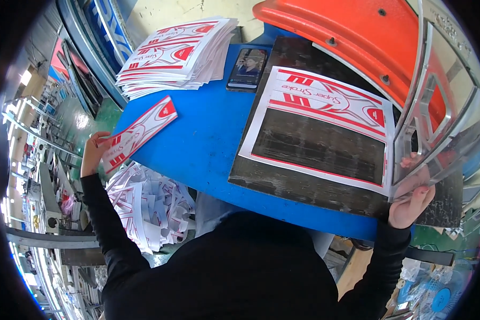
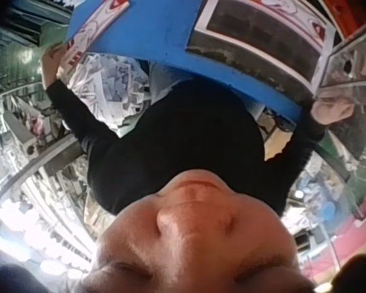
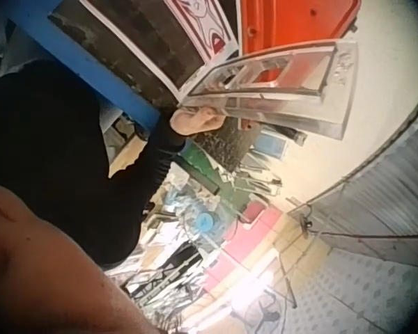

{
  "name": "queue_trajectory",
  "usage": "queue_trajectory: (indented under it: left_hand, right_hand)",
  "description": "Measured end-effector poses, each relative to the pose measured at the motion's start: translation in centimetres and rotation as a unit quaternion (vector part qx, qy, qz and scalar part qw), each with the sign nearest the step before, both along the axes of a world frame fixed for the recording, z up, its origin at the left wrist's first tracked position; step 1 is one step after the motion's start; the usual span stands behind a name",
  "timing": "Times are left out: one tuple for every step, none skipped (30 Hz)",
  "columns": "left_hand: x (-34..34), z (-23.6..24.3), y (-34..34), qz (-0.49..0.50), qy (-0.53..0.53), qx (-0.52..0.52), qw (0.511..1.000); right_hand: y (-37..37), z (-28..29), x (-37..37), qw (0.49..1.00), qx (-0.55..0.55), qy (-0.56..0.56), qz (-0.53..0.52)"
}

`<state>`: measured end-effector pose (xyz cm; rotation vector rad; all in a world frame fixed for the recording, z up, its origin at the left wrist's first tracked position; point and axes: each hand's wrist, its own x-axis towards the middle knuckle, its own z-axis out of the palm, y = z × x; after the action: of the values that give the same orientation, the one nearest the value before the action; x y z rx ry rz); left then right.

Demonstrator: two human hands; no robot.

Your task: Operating a manual die-cutting machine to cut printed labels using a plastic template.

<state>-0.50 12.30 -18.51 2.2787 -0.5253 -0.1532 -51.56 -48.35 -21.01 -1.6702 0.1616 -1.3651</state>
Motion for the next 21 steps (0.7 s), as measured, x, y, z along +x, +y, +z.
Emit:
queue_trajectory:
  left_hand:
    - [-0.4,0.0,-1.1,-0.005,0.002,-0.001,1.0]
    - [-1.6,0.5,-3.4,0.045,-0.217,0.139,0.965]
    - [-3.2,1.2,-5.6,0.095,-0.421,0.268,0.861]
    - [-3.6,2.1,-8.1,0.058,-0.363,0.169,0.914]
    - [-5.1,2.7,-12.6,-0.003,-0.323,0.109,0.94]
    - [-7.5,3.7,-17.5,-0.066,-0.283,0.052,0.956]
    - [-9.9,4.3,-21.4,-0.158,-0.277,0.046,0.947]
    - [-12.3,5.1,-25.3,-0.276,-0.181,0.001,0.944]
    - [-13.4,4.7,-28.0,-0.358,-0.231,0.012,0.905]
    - [-14.1,4.3,-30.7,-0.437,-0.28,0.02,0.855]
    - [-15.1,4.0,-33.4,-0.465,-0.278,0.044,0.839]
    - [-16.0,3.7,-35.8,-0.477,-0.241,0.055,0.844]
    - [-16.4,3.3,-38.4,-0.497,-0.227,0.043,0.837]
    - [-16.6,2.7,-40.7,-0.507,-0.24,0.054,0.826]
    - [-17.4,2.1,-42.5,-0.493,-0.261,0.089,0.825]
    - [-18.3,1.9,-43.7,-0.498,-0.268,0.115,0.817]
    - [-18.8,1.5,-44.5,-0.503,-0.275,0.139,0.808]
    - [-19.2,0.7,-44.7,-0.517,-0.265,0.14,0.802]
    - [-19.8,-0.4,-44.8,-0.536,-0.253,0.143,0.792]
    - [-20.8,-0.4,-44.1,-0.533,-0.266,0.139,0.791]
    - [-21.5,-0.4,-43.3,-0.535,-0.277,0.125,0.788]
  right_hand:
    - [0.0,0.0,0.0,1.0,-0.007,0.004,0.002]
    - [0.1,-0.1,-0.1,1.0,-0.014,0.008,0.002]
    - [0.2,0.0,0.0,1.0,-0.016,0.009,-0.002]
    - [0.2,0.1,0.3,1.0,-0.016,0.006,0.001]
    - [0.5,0.2,0.2,1.0,-0.018,0.009,-0.004]
    - [0.7,0.0,0.1,0.999,-0.012,0.009,-0.036]
    - [0.8,-0.1,0.1,0.999,-0.012,0.011,-0.044]
    - [0.9,-0.1,0.0,0.999,-0.013,0.016,-0.046]
    - [1.0,0.2,0.2,0.999,-0.014,0.018,-0.041]
    - [1.5,0.7,0.7,0.999,-0.009,0.011,-0.051]
    - [1.5,1.1,0.5,0.998,-0.017,0.033,-0.045]
    - [1.6,1.5,0.5,0.998,-0.021,0.033,-0.049]
    - [2.0,1.9,0.5,0.998,-0.025,0.033,-0.055]
    - [2.4,2.2,0.3,0.997,-0.028,0.032,-0.058]
    - [2.6,2.5,0.1,0.997,-0.032,0.029,-0.071]
    - [2.7,2.8,-0.3,0.996,-0.036,0.025,-0.083]
    - [2.7,3.1,-0.9,0.995,-0.039,0.023,-0.085]
    - [2.6,3.6,-1.7,0.992,-0.054,0.05,-0.098]
    - [2.4,3.7,-2.7,0.988,-0.066,0.078,-0.115]
    - [2.5,4.1,-3.6,0.984,-0.078,0.101,-0.125]
    - [2.3,4.2,-4.0,0.983,-0.076,0.101,-0.131]
